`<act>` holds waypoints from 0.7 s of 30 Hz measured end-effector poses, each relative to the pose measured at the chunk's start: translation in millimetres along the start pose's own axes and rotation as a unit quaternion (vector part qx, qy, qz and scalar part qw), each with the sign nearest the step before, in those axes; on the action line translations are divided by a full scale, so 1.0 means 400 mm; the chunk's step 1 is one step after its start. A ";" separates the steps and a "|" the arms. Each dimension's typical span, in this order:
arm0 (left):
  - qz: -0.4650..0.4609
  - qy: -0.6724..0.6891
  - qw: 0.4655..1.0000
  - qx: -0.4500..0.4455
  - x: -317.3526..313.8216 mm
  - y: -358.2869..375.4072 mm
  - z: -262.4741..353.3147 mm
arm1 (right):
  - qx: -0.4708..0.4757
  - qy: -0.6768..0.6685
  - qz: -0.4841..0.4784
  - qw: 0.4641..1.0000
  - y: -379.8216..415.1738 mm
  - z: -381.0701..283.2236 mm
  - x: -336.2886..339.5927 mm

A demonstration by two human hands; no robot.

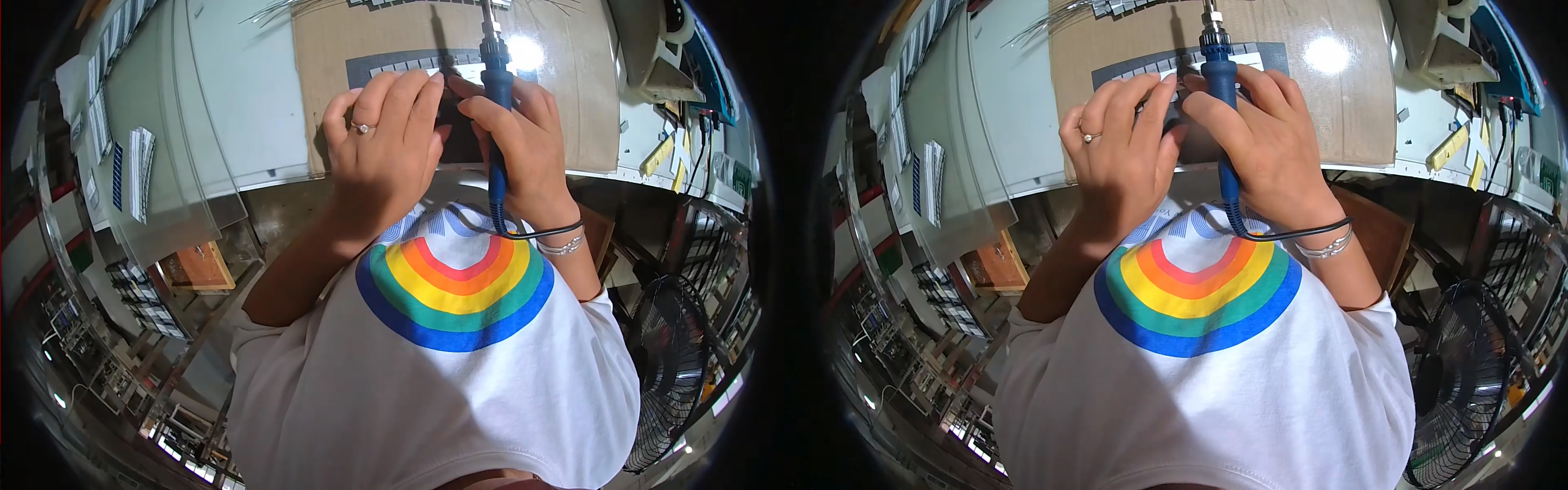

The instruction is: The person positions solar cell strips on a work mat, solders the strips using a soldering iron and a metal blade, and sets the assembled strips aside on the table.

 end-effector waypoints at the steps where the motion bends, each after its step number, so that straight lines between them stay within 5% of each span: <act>1: -0.007 -0.010 1.000 0.001 -0.001 0.001 -0.001 | 0.005 0.000 0.000 1.000 0.000 0.001 -0.001; 14: -0.036 -0.014 0.999 -0.011 -0.005 0.007 -0.001 | 0.009 0.000 0.000 1.000 -0.003 0.000 0.001; 21: -0.050 0.028 0.998 -0.011 -0.007 0.004 -0.004 | 0.010 -0.003 0.097 0.995 0.013 -0.005 0.060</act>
Point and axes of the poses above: each hand's wrist, its own y-axis away from the middle knuckle, its own x-axis out of the back of the hand, z = x × y, the point moved 5 cm from there along -y, towards the middle knuckle, and after that the axes turned 12 degrees about x, right-handed, at the moved point
